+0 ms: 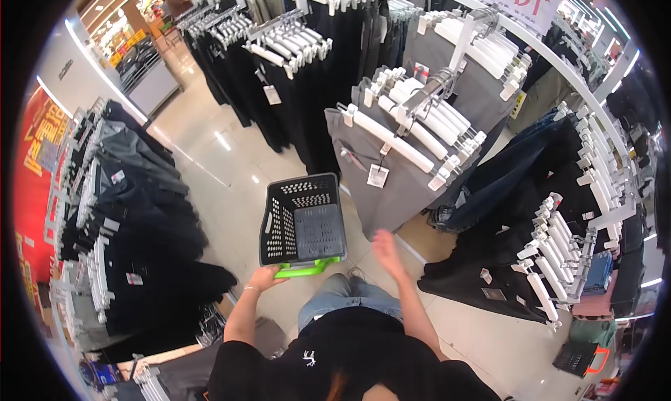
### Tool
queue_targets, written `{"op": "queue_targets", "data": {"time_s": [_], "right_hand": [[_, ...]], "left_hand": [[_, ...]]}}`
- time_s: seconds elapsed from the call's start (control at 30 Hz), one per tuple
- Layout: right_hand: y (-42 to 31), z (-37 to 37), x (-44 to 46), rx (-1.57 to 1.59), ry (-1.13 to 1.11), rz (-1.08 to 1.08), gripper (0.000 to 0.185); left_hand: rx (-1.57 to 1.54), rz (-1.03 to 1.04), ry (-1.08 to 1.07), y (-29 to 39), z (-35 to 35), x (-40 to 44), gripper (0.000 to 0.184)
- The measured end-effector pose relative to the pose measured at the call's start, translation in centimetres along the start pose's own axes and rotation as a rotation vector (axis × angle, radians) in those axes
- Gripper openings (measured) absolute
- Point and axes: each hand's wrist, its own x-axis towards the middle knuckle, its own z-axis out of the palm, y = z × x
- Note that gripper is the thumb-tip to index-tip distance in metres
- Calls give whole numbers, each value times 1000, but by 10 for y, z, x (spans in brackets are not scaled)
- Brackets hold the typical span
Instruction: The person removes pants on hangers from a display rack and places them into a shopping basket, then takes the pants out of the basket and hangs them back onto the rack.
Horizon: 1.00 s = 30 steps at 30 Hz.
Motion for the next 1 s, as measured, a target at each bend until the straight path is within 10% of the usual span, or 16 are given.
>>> {"op": "queue_targets", "data": {"time_s": [0.17, 0.73, 0.9, 1.0], "right_hand": [[-132, -82, 37, -133, 618, -144, 53], [-159, -48, 38, -29, 397, -122, 30], [-159, -59, 35, -57, 416, -133, 31], [-157, -70, 35, -23, 377, -125, 32]], "left_hand": [[36, 3, -274, -53, -32, -10, 43], [169, -115, -382, -128, -56, -5, 50], [120, -402, -824, -122, -57, 43, 65], [-212, -381, -412, -11, -112, 131, 68]]}}
